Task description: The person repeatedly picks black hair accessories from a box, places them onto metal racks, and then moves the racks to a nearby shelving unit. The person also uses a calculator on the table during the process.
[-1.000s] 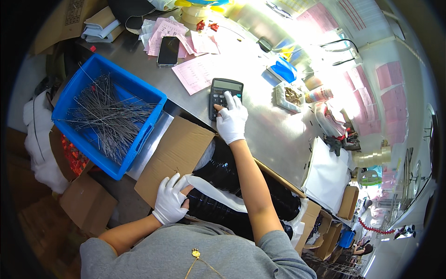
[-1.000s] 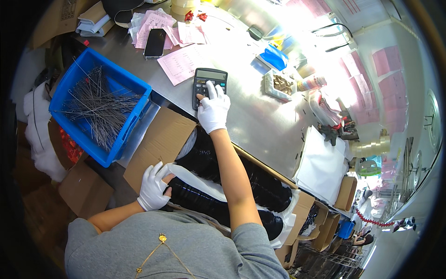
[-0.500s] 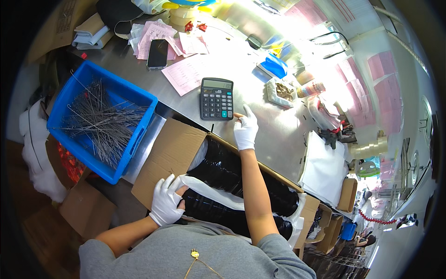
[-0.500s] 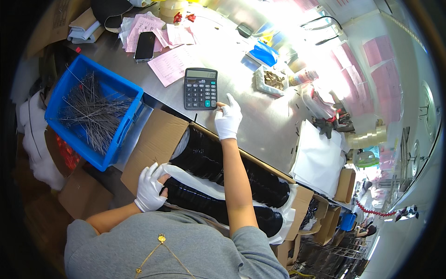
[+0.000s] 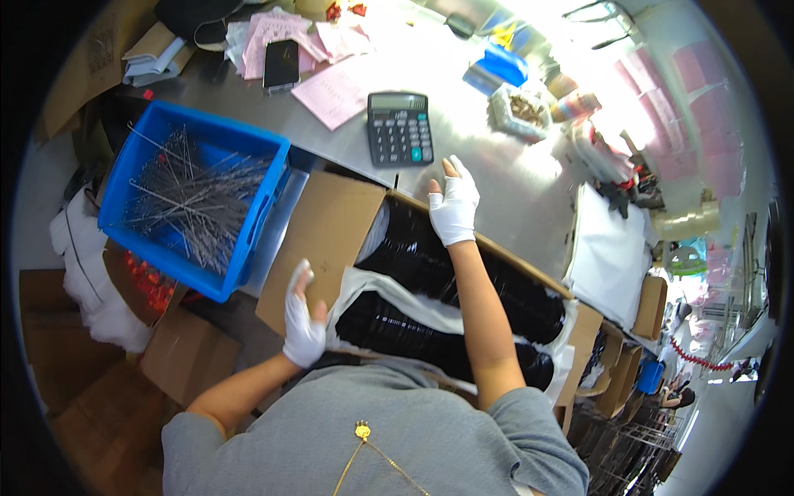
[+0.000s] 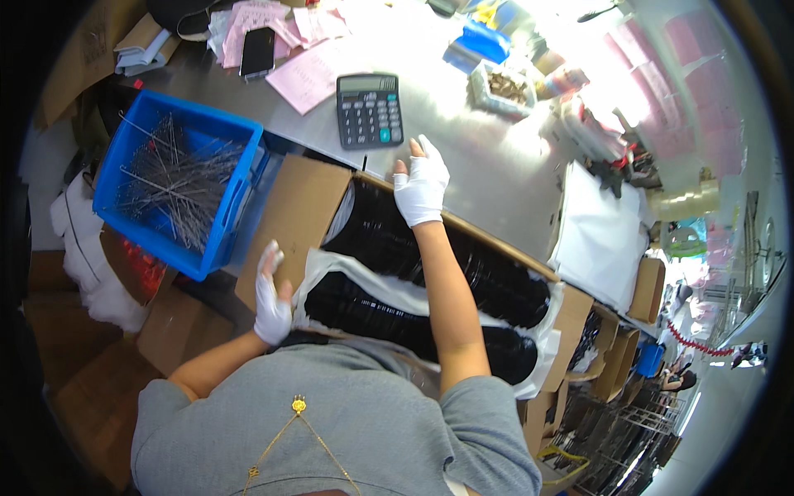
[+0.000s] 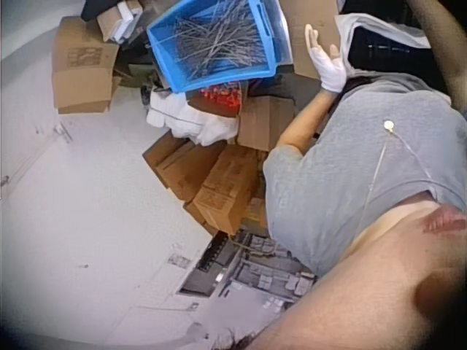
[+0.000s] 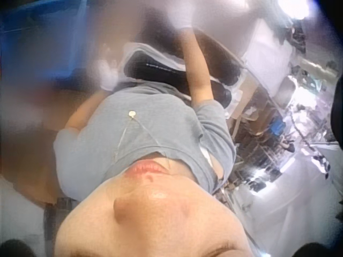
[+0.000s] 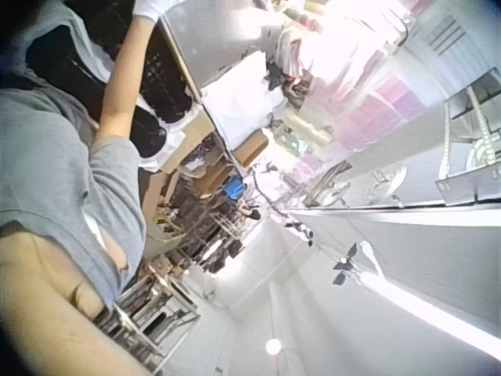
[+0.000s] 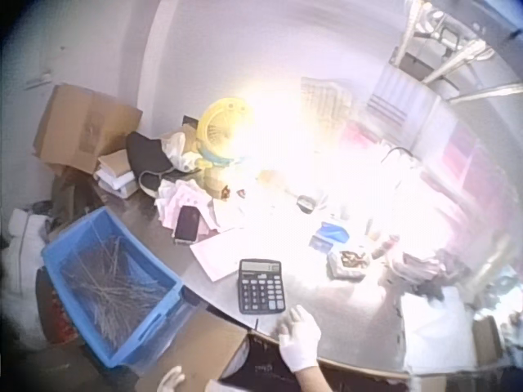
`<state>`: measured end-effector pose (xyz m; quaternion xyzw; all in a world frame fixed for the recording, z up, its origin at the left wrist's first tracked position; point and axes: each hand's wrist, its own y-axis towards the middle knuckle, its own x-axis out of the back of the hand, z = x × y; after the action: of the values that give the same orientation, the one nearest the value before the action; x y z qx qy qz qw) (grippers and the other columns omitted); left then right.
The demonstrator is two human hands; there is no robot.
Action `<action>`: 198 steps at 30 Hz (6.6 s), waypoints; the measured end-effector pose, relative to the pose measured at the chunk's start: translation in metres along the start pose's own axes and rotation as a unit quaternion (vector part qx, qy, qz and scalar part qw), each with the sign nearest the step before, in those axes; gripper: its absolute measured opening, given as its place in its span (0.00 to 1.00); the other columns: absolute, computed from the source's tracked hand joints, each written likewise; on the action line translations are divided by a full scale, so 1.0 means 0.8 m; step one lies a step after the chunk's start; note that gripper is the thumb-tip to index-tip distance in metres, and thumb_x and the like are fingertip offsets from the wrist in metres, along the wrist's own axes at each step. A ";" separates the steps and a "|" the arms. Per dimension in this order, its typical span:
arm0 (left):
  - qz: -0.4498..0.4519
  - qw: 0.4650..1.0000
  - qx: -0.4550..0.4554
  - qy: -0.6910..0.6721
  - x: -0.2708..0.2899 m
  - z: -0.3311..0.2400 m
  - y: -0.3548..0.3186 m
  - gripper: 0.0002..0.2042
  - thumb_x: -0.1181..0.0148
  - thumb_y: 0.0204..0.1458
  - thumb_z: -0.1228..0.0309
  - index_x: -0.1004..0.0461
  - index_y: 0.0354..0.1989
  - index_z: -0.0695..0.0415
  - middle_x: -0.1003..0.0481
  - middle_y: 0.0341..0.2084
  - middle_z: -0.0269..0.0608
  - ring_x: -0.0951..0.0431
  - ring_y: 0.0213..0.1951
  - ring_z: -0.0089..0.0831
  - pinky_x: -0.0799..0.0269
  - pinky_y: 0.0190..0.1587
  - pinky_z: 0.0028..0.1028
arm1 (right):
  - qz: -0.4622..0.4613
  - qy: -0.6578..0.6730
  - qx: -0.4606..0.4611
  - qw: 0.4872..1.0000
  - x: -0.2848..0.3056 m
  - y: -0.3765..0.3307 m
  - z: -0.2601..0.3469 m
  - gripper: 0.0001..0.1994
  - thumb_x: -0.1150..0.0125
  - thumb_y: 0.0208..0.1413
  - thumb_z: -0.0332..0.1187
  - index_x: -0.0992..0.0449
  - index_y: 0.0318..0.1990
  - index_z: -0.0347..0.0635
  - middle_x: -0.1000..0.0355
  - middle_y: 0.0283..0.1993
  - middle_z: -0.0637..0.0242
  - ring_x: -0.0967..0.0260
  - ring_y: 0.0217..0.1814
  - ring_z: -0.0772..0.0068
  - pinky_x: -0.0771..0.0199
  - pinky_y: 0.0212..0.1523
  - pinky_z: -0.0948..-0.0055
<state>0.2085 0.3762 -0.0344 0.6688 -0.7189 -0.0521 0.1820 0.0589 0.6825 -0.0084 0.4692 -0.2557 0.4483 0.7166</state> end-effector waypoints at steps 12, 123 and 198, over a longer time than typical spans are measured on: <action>0.224 0.934 -0.090 0.262 -0.114 -0.034 0.097 0.35 0.36 0.54 0.66 0.41 0.69 0.65 0.42 0.69 0.64 0.42 0.70 0.59 0.46 0.71 0.43 | 0.110 -0.249 -0.047 0.961 0.177 -0.214 -0.021 0.32 0.34 0.52 0.46 0.30 0.65 0.46 0.39 0.71 0.59 0.47 0.73 0.48 0.53 0.67 0.41; 0.421 0.755 -0.367 0.344 -0.390 -0.119 0.095 0.29 0.37 0.53 0.54 0.26 0.54 0.67 0.24 0.43 0.48 0.26 0.47 0.45 0.31 0.51 0.41 | -0.220 -0.326 -0.573 0.719 0.318 -0.412 -0.181 0.12 0.41 0.55 0.44 0.20 0.29 0.47 0.23 0.36 0.59 0.23 0.35 0.53 0.26 0.39 0.54; 0.405 0.769 -0.309 0.386 -0.270 -0.073 0.125 0.28 0.36 0.53 0.64 0.31 0.62 0.61 0.30 0.62 0.53 0.32 0.63 0.48 0.40 0.64 0.45 | -0.250 -0.311 -0.557 0.729 0.312 -0.420 -0.187 0.08 0.38 0.53 0.42 0.21 0.28 0.51 0.23 0.35 0.65 0.24 0.37 0.57 0.28 0.39 0.55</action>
<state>0.1421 0.6074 0.0102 0.1873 -0.7378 0.0696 0.6448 0.4639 0.8650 -0.0255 0.1464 -0.5412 -0.1411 0.8159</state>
